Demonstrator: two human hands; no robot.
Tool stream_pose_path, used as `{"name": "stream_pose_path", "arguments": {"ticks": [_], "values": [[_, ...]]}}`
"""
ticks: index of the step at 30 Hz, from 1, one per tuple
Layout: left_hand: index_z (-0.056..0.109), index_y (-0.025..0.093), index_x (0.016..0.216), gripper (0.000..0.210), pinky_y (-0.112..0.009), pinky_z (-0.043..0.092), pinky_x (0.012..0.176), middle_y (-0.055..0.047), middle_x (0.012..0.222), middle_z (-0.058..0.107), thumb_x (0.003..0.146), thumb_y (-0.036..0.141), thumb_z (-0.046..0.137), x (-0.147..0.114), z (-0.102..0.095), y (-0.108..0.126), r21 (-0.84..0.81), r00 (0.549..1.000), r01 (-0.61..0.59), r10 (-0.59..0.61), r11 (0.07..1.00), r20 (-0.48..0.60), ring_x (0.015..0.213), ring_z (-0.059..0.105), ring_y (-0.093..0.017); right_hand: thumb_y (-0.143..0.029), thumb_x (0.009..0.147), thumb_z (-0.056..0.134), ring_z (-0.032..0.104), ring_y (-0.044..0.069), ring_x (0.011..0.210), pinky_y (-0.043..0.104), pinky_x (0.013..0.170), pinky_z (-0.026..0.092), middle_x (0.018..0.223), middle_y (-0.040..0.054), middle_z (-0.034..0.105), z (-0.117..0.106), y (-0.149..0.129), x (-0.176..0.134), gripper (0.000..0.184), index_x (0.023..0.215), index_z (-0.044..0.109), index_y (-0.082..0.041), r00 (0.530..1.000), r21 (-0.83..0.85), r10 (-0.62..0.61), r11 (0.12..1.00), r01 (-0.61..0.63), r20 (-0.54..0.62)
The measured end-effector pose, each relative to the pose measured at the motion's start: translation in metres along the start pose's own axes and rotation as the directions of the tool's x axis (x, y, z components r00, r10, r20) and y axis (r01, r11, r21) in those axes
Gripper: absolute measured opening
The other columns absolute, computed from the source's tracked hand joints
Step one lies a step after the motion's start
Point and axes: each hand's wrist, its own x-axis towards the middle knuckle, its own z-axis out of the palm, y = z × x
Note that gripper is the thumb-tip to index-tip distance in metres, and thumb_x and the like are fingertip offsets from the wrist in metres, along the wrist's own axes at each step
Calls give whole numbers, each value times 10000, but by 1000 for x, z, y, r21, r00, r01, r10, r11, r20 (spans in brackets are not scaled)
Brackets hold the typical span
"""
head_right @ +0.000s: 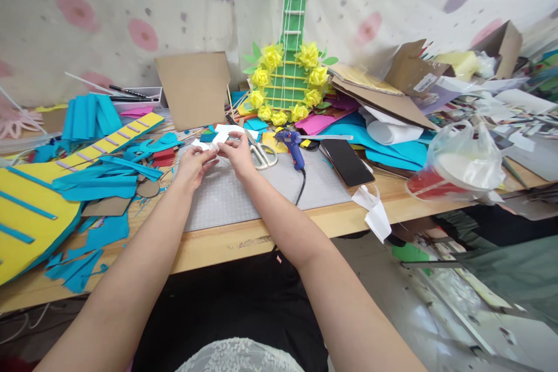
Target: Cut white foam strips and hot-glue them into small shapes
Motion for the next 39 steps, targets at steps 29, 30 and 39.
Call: {"name": "stream_pose_path", "arguments": {"ticks": [29,30,39], "values": [[451,163,673,335,-185,425,653,35,618,563,553,12,725,11,0,-8,-172,999,-4,-1,985,-33,604,570,-64,-101,554,672,609,97,659,275,717,514,747,-86,512,-4,13,7,571,1009,356,-240,985,-217,-139,963,157,99],[470,159,685,318,-189,431,667,32,625,567,561,27,730,10,0,-7,-173,1000,-5,2,985,-20,609,571,-64,-103,556,674,613,102,665,283,727,514,749,-83,518,-4,14,8,570,1008,354,-239,986,-217,-139,963,157,95],[600,127,831,221,-256,498,775,-13,734,653,635,52,669,4,2,-6,-123,997,-71,72,990,-3,678,622,-88,-170,516,732,619,130,721,366,814,501,773,-69,520,-10,19,12,615,988,343,-238,993,-159,-115,980,120,39]]}}
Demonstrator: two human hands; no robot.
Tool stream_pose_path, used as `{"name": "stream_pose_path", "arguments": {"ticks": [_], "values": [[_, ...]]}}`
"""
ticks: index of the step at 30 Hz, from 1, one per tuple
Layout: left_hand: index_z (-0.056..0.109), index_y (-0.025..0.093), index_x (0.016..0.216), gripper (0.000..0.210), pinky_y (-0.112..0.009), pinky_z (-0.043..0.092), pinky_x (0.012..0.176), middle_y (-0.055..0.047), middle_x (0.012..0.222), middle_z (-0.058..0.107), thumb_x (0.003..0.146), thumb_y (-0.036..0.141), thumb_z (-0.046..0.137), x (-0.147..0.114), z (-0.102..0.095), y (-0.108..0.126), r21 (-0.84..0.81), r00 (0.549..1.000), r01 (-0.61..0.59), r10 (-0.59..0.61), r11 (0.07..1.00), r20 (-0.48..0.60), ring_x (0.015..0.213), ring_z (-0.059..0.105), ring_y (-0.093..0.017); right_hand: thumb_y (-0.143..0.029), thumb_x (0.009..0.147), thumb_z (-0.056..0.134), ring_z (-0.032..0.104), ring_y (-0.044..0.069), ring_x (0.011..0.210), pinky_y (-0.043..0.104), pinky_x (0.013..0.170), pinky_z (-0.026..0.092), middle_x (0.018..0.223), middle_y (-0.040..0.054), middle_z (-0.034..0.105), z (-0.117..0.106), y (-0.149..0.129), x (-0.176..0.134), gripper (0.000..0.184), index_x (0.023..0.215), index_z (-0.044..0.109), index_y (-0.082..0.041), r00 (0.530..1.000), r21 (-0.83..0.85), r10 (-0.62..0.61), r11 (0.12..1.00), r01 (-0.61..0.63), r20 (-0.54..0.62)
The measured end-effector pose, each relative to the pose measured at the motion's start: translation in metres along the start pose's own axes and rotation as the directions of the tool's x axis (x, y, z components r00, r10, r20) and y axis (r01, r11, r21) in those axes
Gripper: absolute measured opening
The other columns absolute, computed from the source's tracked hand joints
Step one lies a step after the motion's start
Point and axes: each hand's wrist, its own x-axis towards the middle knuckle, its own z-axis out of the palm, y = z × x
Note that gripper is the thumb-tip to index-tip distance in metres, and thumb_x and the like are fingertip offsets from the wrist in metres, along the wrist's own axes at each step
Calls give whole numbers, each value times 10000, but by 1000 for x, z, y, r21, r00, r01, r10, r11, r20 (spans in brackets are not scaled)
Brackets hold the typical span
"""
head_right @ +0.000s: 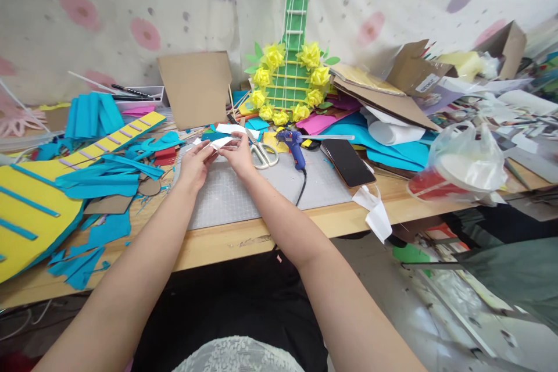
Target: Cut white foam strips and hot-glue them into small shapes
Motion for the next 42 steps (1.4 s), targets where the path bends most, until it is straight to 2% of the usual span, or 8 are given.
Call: {"name": "stream_pose_path", "arguments": {"ticks": [5,9,12,19,25,37,42], "values": [[601,118,889,242,-314,528,757,-19,679,643,657,75,658,-2,1,-2,107,996,-43,50,993,-73,682,649,-127,-243,548,738,606,140,775,375,845,490,778,-49,546,-2,-2,1,598,1008,356,-237,998,39,-39,999,37,39],[582,122,915,267,-309,539,710,-20,662,638,663,98,666,-3,1,-4,191,993,-49,69,980,-97,654,651,-132,-252,595,700,573,108,708,347,785,523,705,-78,507,-4,-5,2,495,967,374,-244,999,93,-16,995,19,-30],[559,129,913,300,-306,540,691,-24,679,643,643,108,688,-2,1,-5,226,991,-74,98,971,-96,631,646,-128,-228,599,685,567,95,689,322,734,543,702,-85,496,-5,-7,2,471,952,374,-243,999,117,-4,993,8,-39],[422,180,901,425,-305,538,644,0,668,638,598,96,710,-2,1,-6,240,978,-131,165,962,-127,591,640,-134,-185,596,671,553,76,645,297,686,556,681,-100,467,-2,-14,-4,464,946,371,-240,998,150,26,989,-17,-59],[354,211,879,465,-293,542,632,28,650,634,598,87,702,0,0,-10,214,971,-195,219,957,-93,582,639,-124,-152,596,665,555,71,605,286,648,556,673,-103,476,-1,-19,-7,457,935,370,-235,993,170,78,983,-62,-90],[280,227,815,517,-270,534,590,63,613,610,583,99,723,1,1,-9,207,983,-131,154,970,-99,521,611,-102,-155,586,683,559,65,593,261,609,561,674,-108,468,0,-22,-9,475,925,362,-242,991,148,106,985,-94,-81],[273,228,792,525,-286,535,624,66,623,596,570,118,736,-1,3,-7,199,985,-126,145,972,-88,548,617,-107,-183,588,682,562,74,606,267,617,554,677,-106,475,-1,-23,-10,492,949,354,-244,994,131,89,988,-80,-62]]}}
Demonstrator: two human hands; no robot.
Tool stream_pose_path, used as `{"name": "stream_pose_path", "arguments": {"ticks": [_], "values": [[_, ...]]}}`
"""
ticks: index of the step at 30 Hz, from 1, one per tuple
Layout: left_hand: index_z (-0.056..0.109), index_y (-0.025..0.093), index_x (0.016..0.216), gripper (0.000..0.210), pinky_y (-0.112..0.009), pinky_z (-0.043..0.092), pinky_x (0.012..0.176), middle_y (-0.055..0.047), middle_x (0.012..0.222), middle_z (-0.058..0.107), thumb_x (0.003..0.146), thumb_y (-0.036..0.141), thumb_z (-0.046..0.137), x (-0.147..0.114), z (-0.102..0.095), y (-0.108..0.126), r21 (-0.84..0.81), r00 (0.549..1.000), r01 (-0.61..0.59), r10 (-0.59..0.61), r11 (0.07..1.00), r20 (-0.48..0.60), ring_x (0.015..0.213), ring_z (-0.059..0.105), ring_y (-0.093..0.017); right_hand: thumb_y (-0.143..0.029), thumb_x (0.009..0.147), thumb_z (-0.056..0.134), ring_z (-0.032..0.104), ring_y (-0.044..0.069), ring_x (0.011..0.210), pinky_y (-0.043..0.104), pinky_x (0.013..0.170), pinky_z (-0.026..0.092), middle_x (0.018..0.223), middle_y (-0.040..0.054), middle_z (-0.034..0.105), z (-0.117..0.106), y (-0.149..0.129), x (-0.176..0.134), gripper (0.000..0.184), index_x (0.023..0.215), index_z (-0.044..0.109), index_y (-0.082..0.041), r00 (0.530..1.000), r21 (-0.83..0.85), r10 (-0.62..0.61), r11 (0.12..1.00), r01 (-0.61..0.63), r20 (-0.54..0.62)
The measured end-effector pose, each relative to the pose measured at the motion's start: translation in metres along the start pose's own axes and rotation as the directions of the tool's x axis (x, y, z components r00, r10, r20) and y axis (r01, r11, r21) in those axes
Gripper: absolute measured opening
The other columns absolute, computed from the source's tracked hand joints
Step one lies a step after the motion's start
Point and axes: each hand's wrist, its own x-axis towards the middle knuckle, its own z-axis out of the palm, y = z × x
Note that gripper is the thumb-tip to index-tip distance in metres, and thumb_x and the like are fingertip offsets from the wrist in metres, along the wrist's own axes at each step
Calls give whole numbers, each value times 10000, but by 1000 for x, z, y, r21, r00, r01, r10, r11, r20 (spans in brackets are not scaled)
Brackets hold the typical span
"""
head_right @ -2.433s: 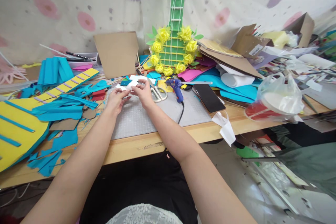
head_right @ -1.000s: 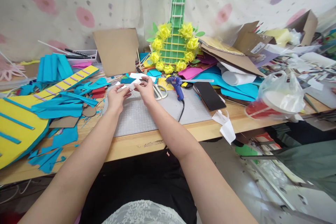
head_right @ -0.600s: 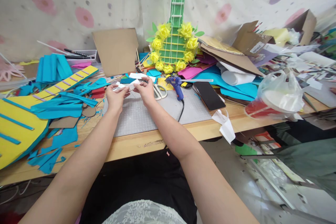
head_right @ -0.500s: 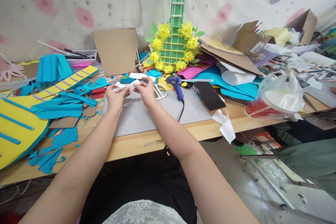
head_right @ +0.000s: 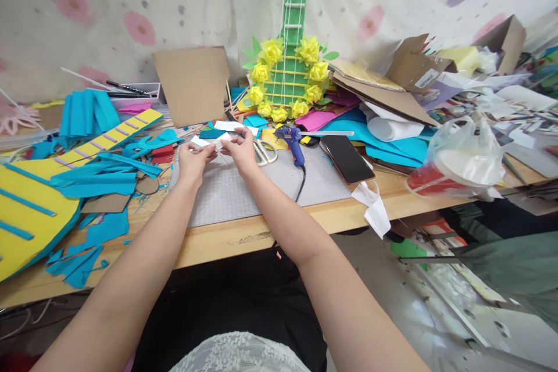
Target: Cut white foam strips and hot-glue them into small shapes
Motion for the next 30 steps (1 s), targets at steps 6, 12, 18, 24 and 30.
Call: {"name": "stream_pose_path", "arguments": {"ticks": [6,12,18,24,30], "values": [[271,227,769,474,-286,535,670,60,638,581,610,121,705,0,1,0,-52,999,-26,28,998,40,626,622,-105,-234,599,690,558,79,637,276,660,538,712,-93,494,-1,5,1,500,972,358,-258,996,-37,-36,999,39,81],[266,225,750,470,-281,519,716,66,649,575,606,103,697,1,1,-1,-66,1000,-12,13,998,24,637,615,-94,-212,504,753,613,118,721,329,759,526,789,-70,560,-1,16,3,643,1015,365,-260,982,-47,-59,997,68,179],[294,210,708,467,-279,516,725,72,627,542,572,138,735,1,-2,-1,-83,999,29,-25,996,39,640,607,-89,-243,495,772,597,112,651,301,703,516,729,-81,535,-1,18,4,642,994,368,-254,983,-125,-96,985,116,155],[452,169,766,327,-266,527,683,-12,728,618,656,330,715,-3,2,2,-86,992,78,-69,993,107,670,625,-104,-202,520,725,575,94,605,275,647,505,688,-102,512,-3,18,6,574,961,361,-242,993,-148,-90,984,100,70],[540,148,814,263,-281,524,709,-24,739,655,615,100,705,-7,3,1,-30,997,60,-58,998,60,662,632,-108,-191,507,734,584,106,648,284,676,500,705,-89,527,-3,17,5,596,975,368,-240,993,-136,-89,986,98,72]]}}
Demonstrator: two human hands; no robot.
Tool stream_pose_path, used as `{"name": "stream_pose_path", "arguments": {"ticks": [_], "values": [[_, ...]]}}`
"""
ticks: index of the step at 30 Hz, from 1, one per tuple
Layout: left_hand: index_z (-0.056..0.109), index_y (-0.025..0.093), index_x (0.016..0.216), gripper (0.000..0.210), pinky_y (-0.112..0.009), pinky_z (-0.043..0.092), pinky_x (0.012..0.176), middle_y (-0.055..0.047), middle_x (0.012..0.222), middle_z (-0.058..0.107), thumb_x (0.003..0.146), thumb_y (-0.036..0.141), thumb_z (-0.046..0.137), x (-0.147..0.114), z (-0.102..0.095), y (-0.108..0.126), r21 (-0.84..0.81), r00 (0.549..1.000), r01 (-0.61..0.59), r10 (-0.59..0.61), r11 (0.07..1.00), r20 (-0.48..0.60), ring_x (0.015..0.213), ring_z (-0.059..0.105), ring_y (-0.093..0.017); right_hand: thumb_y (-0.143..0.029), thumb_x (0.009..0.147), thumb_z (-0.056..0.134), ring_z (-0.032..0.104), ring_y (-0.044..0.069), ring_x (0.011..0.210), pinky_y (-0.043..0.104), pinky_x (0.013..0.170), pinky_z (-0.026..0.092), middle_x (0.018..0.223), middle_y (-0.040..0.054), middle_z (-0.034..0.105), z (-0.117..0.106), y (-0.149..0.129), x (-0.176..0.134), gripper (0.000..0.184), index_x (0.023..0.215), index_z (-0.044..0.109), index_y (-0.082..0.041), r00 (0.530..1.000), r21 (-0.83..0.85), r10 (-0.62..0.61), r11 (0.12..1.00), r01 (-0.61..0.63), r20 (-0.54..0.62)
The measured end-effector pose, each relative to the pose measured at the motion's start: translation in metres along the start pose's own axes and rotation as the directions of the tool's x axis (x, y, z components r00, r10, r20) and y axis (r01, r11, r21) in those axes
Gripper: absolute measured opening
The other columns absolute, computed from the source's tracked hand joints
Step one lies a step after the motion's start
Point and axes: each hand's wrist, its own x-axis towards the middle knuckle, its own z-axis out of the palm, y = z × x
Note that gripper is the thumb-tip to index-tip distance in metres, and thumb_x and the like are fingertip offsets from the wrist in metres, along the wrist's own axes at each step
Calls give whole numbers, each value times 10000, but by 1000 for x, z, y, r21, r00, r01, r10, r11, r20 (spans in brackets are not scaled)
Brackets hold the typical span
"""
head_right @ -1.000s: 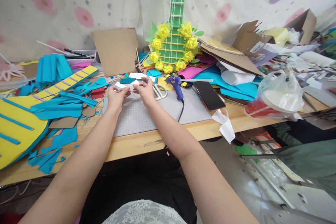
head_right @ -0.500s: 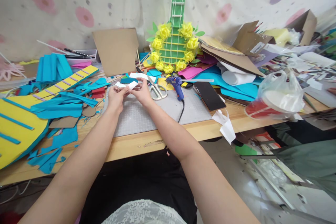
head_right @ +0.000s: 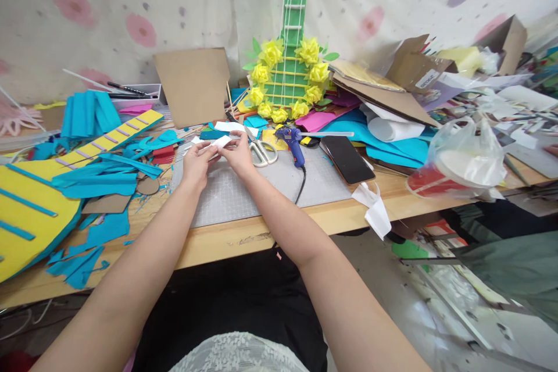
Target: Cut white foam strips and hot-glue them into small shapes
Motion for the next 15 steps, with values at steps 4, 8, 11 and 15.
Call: {"name": "stream_pose_path", "arguments": {"ticks": [4,8,11,15], "values": [[575,136,783,171,-275,513,702,-21,673,640,644,94,666,0,-2,3,39,999,1,0,999,-33,643,626,-110,-204,526,736,592,112,706,303,745,500,718,-78,547,-1,0,2,583,994,389,-238,999,72,31,997,-32,26],[605,133,794,176,-247,503,672,-20,662,648,636,104,675,0,-2,3,105,1000,0,3,994,-22,630,629,-106,-241,561,731,582,98,671,309,738,519,686,-89,531,-4,-1,5,500,929,392,-234,996,120,73,991,-67,-48],[609,131,797,158,-233,493,636,-24,669,657,650,106,659,0,-1,2,117,1000,1,1,993,-17,616,639,-110,-234,572,724,582,92,650,305,727,534,655,-99,517,-4,-4,4,477,908,386,-231,997,121,42,992,-33,-70],[597,125,779,121,-211,475,586,-19,643,650,667,97,635,0,-2,2,111,999,-3,7,994,-33,561,631,-102,-214,586,702,573,85,619,281,669,550,643,-106,508,-2,-8,0,456,918,390,-236,997,88,-24,996,31,-70]]}}
